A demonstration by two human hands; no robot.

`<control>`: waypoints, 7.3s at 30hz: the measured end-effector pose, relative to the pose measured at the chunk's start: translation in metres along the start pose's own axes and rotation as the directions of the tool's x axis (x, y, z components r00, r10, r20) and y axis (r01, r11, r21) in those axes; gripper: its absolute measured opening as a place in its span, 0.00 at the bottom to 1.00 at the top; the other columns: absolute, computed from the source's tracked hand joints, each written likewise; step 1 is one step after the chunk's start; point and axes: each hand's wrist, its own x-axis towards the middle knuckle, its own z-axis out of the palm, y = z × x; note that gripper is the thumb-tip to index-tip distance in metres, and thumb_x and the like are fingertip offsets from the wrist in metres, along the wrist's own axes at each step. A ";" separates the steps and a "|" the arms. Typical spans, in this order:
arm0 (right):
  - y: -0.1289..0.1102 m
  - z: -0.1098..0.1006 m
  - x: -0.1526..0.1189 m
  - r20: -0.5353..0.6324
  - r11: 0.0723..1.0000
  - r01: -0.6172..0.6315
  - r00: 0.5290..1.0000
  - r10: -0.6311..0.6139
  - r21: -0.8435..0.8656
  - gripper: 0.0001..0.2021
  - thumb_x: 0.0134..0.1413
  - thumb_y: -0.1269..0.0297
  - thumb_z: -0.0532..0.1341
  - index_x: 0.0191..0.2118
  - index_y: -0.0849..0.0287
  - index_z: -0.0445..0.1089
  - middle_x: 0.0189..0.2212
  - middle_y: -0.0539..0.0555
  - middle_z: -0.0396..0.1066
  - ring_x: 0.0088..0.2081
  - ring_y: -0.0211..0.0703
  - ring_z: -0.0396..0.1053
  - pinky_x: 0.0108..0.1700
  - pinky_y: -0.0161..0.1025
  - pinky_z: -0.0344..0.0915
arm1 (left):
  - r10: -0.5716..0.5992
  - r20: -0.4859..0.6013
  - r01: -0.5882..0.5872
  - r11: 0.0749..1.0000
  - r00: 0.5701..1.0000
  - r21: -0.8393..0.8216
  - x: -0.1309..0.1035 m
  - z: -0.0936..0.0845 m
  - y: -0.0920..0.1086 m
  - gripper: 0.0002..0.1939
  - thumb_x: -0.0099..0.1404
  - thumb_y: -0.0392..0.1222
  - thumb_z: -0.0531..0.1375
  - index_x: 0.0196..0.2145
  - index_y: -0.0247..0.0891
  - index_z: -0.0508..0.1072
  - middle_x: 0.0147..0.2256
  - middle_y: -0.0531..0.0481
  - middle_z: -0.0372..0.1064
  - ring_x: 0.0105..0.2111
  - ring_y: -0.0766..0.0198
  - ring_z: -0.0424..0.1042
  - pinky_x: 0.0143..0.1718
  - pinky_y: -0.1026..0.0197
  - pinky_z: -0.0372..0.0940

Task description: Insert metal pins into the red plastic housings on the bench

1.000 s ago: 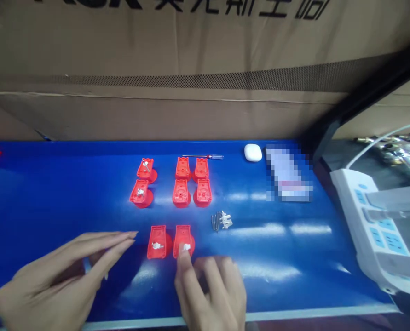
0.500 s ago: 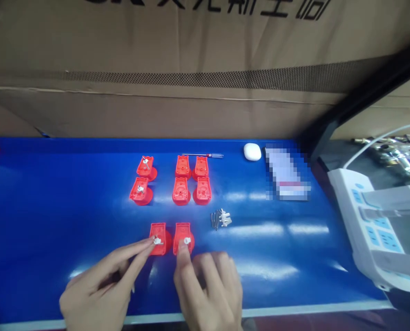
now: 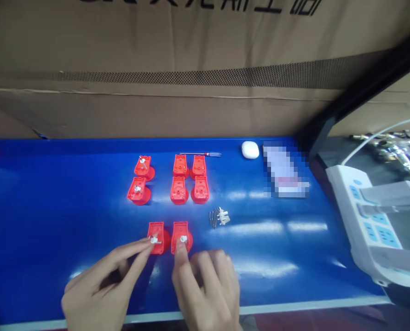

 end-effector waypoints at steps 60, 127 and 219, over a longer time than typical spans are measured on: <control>-0.007 -0.014 -0.004 -0.036 1.000 -0.005 0.999 0.005 0.000 0.16 0.63 0.78 0.69 0.55 0.65 0.80 0.23 0.49 0.71 0.26 0.40 0.57 0.32 0.44 0.56 | 0.458 0.107 -0.468 0.835 0.883 0.288 -0.002 -0.008 -0.012 0.17 0.68 0.23 0.72 0.51 0.34 0.84 0.40 0.48 0.74 0.30 0.71 0.69 0.32 0.64 0.65; 0.023 -0.015 -0.016 0.125 0.996 0.074 0.989 -0.080 0.052 0.17 0.72 0.75 0.64 0.62 0.61 0.77 0.27 0.50 0.69 0.32 0.43 0.60 0.37 0.44 0.53 | 0.445 0.039 -0.440 0.864 0.895 0.245 -0.011 -0.006 -0.022 0.22 0.71 0.19 0.67 0.55 0.40 0.85 0.38 0.51 0.76 0.29 0.72 0.71 0.32 0.65 0.66; 0.071 -0.028 0.098 0.084 0.992 -0.039 0.996 0.029 0.123 0.07 0.68 0.71 0.71 0.48 0.55 0.83 0.27 0.48 0.69 0.33 0.41 0.61 0.37 0.41 0.61 | 0.256 0.331 -0.406 0.734 0.908 0.544 0.025 0.007 -0.011 0.35 0.75 0.23 0.52 0.75 0.40 0.66 0.71 0.45 0.68 0.55 0.50 0.83 0.42 0.51 0.84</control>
